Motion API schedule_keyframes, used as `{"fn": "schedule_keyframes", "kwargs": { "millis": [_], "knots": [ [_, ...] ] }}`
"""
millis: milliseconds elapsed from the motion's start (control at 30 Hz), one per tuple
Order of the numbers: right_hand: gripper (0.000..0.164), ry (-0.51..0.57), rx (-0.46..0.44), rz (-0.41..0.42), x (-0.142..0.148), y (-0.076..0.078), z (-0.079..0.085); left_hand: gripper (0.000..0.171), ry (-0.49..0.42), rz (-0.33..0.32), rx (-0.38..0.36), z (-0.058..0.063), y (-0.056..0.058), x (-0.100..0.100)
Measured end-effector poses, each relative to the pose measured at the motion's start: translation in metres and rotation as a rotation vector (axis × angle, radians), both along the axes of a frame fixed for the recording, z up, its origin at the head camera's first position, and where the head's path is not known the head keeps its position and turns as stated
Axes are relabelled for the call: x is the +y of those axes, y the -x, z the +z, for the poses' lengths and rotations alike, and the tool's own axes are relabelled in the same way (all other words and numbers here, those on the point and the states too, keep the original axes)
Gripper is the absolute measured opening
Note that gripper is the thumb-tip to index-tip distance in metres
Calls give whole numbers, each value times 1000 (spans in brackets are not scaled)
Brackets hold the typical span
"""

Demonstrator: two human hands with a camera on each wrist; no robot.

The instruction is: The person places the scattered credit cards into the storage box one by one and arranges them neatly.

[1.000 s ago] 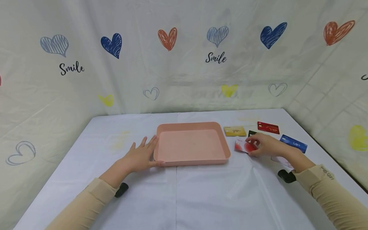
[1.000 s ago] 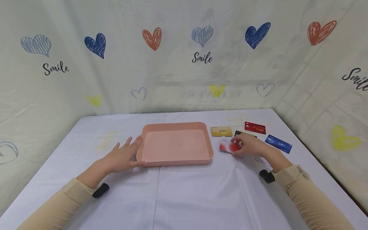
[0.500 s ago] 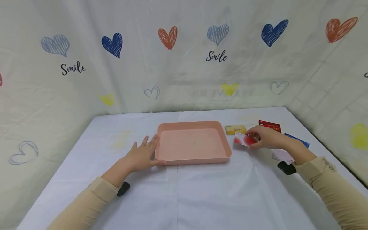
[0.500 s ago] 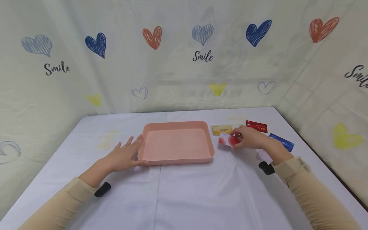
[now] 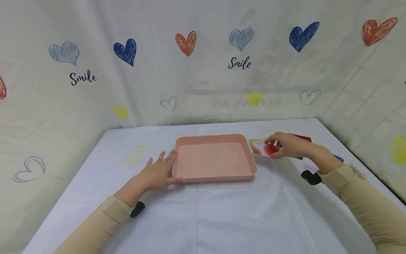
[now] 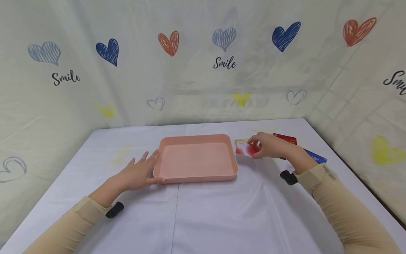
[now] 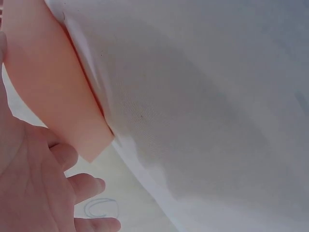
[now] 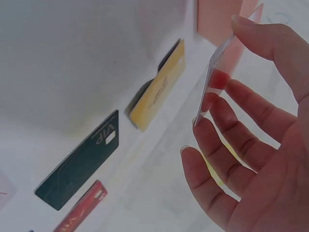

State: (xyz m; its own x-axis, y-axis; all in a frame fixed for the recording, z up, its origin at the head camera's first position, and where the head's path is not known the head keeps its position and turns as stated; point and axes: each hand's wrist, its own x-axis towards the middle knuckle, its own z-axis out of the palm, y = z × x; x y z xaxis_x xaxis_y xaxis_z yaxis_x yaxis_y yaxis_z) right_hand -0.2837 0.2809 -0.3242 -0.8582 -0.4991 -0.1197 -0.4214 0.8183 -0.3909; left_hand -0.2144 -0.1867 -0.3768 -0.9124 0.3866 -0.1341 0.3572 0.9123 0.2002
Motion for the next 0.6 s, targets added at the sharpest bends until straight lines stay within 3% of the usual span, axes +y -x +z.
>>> {"fn": "schedule_keyframes", "kwargs": {
  "millis": [600],
  "knots": [
    [46,-27,14,78,-46,13,3,110,0,-6,-5,2,-1,0]
  ]
}}
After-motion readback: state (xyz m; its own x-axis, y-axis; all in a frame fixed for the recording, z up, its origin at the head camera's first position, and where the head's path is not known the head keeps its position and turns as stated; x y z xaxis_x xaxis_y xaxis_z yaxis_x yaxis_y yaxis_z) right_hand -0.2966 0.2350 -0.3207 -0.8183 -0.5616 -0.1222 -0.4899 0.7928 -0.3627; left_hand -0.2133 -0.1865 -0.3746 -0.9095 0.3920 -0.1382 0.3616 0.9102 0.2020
